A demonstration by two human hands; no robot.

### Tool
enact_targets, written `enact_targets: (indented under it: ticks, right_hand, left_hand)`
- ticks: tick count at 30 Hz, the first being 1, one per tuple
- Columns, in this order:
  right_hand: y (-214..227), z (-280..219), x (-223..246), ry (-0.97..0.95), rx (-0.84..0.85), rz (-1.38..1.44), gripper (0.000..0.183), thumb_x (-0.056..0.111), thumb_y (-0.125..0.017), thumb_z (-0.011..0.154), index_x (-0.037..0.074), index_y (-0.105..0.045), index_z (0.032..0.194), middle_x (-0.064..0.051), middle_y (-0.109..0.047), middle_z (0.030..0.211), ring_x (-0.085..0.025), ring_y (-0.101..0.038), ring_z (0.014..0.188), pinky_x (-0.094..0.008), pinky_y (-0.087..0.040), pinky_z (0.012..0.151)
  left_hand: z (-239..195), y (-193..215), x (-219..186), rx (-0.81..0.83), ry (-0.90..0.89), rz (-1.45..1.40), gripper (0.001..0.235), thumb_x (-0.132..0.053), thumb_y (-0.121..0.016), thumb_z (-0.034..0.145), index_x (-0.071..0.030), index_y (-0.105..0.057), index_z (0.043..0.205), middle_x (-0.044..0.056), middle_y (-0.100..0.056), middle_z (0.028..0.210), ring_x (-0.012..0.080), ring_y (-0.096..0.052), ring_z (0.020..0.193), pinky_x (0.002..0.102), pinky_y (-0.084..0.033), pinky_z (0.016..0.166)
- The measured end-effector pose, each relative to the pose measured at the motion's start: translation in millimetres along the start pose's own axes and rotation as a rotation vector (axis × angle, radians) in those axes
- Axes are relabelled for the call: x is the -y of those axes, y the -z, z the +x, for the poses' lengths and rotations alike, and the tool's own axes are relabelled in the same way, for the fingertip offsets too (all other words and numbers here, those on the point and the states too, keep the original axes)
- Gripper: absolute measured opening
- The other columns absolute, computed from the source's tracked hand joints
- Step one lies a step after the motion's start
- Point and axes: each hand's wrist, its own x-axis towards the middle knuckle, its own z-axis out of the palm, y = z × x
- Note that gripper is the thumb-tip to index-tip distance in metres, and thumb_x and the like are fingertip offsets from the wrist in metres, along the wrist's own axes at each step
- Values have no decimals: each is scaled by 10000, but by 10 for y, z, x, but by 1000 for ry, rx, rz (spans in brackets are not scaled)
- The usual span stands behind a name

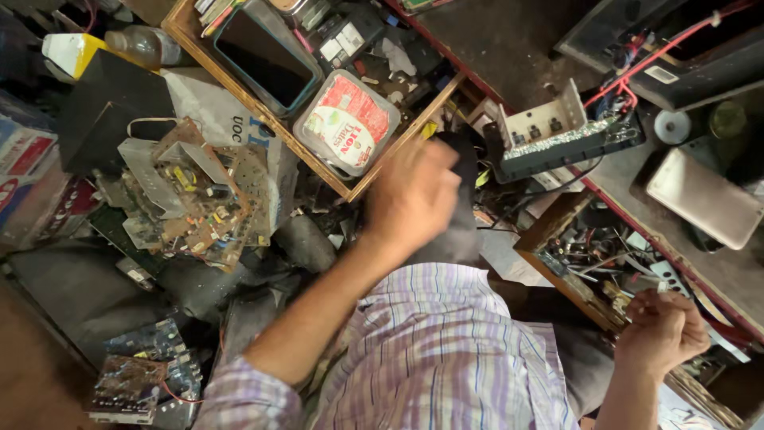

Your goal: The person disassembles a white smartphone by prying off the back cover and removing the battery. They use a small metal tool to separate the casing and a screwdriver to detach internal components, then place the removed parts on the workbench.

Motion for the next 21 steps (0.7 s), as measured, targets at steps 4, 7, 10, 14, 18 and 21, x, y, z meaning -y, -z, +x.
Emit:
enact_targets:
  ticks: [4, 7, 10, 14, 18, 21]
  right_hand:
    - [-40, 3, -2, -16, 53, 3, 245, -142, -456, 1000, -38, -649, 891, -254, -707, 913, -279, -701, 766, -273, -450, 559]
    - [-55, -7, 40, 19, 73, -51, 256, -102, -434, 1016, -43, -659, 910, -242, -693, 887, -296, -714, 786, -277, -446, 557]
    - [-33, -24, 61, 25, 70, -97, 249, -106, -431, 1011, -39, -638, 891, -248, -693, 896, -275, -666, 732, -276, -416, 560]
    - [2, 4, 36, -9, 22, -101, 234, -113, -439, 1021, -27, -622, 902, -221, -678, 913, -283, -687, 803, -285, -419, 599]
    - [49, 35, 9, -3, 0, -150, 235, -76, -455, 1029, -7, -613, 869, -207, -688, 901, -247, -638, 724, -285, -413, 588]
    - [-10, 57, 20, 16, 11, -156, 230, -69, -463, 1028, -8, -615, 867, -201, -675, 893, -251, -654, 757, -290, -412, 590]
  left_hand:
    - [321, 517, 535, 121, 355, 474, 1081, -460, -872, 716, -17, -351, 1552, 431, -224, 1511, 599, -149, 1447, 712, -116, 1154]
    - [424, 596, 688, 290, 526, 454, 1140, -540, -888, 676, -46, -329, 1538, 446, -106, 1548, 579, -52, 1480, 700, -51, 1175]
    - [410, 568, 823, 302, 487, 438, 1143, -574, -878, 705, -31, -324, 1544, 465, -92, 1548, 586, -64, 1478, 699, -52, 1182]
    - [403, 527, 956, 303, 495, 432, 1133, -576, -867, 718, -34, -316, 1547, 462, -112, 1547, 592, -95, 1472, 711, -77, 1174]
    - [473, 500, 943, 280, 490, 510, 1087, -540, -865, 747, -26, -333, 1544, 483, -147, 1540, 617, -127, 1464, 722, -110, 1165]
    - [559, 502, 881, 311, 568, 511, 1115, -505, -898, 676, -18, -336, 1508, 464, -153, 1533, 620, -139, 1449, 729, -113, 1148]
